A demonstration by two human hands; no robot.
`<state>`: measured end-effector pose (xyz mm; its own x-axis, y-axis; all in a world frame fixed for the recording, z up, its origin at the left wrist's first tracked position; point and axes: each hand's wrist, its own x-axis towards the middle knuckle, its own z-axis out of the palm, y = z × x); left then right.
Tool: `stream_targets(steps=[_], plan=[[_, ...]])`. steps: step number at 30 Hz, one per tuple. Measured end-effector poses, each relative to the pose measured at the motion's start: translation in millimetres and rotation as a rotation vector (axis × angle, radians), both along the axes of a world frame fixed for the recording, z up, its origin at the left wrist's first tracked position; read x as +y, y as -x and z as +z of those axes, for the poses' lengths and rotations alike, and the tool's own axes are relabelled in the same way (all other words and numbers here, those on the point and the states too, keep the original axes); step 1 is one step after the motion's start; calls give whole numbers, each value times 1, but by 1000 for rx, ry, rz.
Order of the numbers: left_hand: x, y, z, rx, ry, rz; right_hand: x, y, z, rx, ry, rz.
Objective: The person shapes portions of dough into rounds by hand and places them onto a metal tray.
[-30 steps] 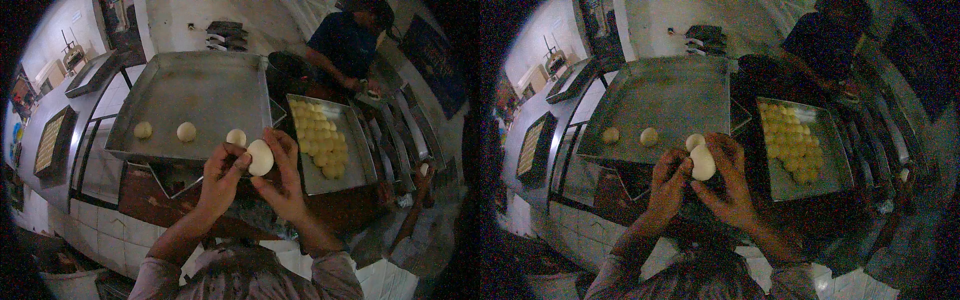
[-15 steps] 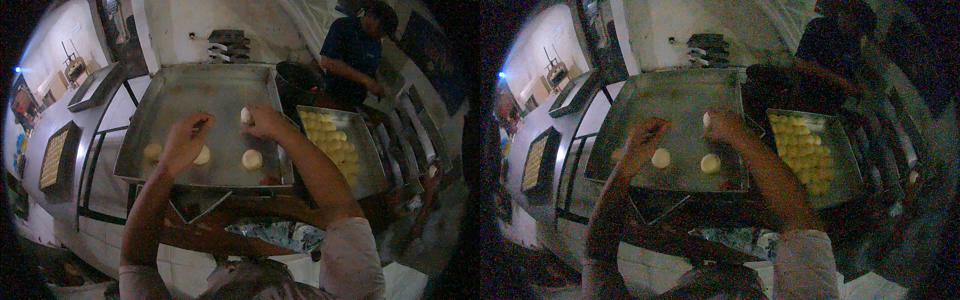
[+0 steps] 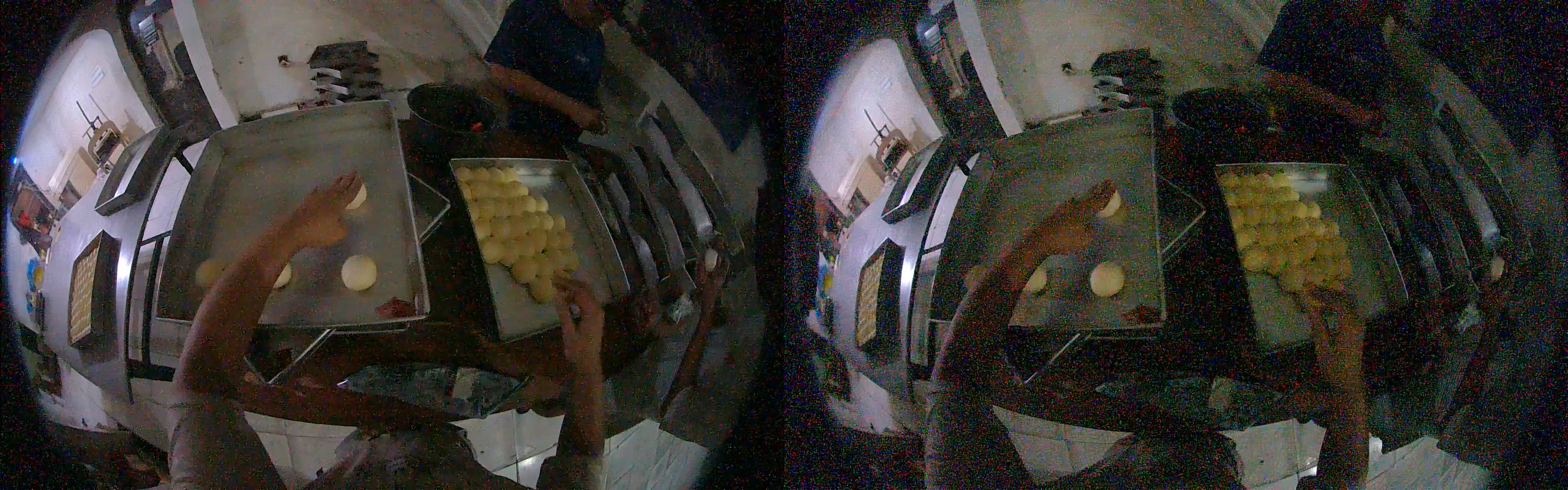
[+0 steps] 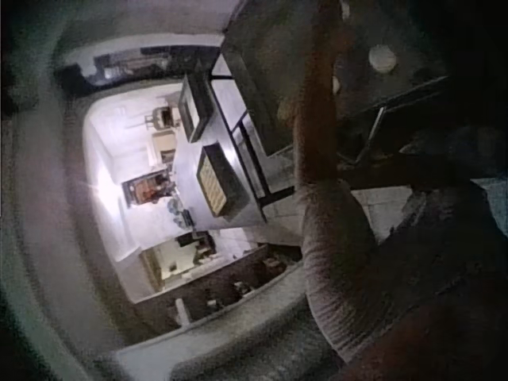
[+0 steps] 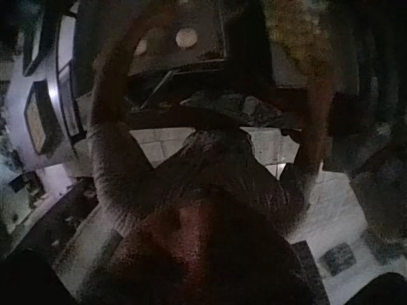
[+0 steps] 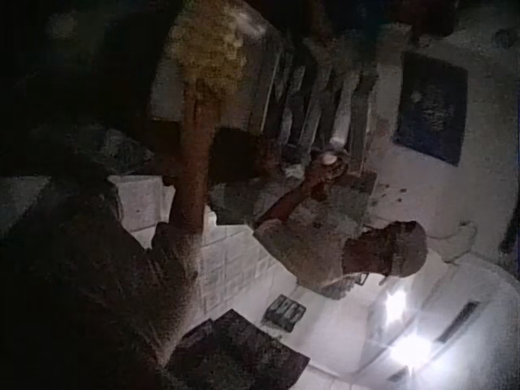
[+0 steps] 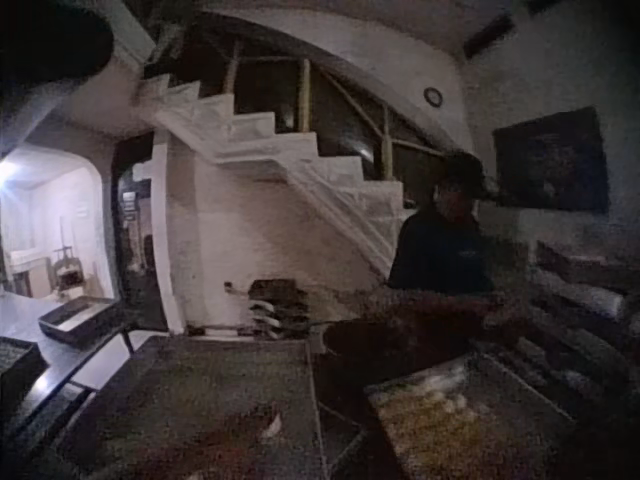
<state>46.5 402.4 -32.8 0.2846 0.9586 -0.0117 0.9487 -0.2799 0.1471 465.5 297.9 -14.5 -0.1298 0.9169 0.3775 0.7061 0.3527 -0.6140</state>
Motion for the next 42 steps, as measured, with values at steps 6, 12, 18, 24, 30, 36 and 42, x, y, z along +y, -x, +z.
stream_targets(steps=[6, 12, 18, 24, 30, 36, 42], plan=[[21, 11, -35, -237, -125, -141, -25, -64, -64, -218, 63, -144], [27, 4, -37, -298, -218, 16, 26, -98, -98, -188, 80, -176], [23, 2, -22, -125, -370, -74, 100, -55, -115, -198, 74, -19], [-31, -24, 49, -129, -790, 140, 143, 13, -140, -634, -17, 21], [-157, -45, 91, -529, -508, 437, 176, -84, -143, -5, -8, 4], [-252, -8, 45, -732, 0, 392, 108, -46, 34, -138, -338, -157], [-244, -65, 13, -721, -221, 86, -20, 72, 93, -62, -194, 385]])
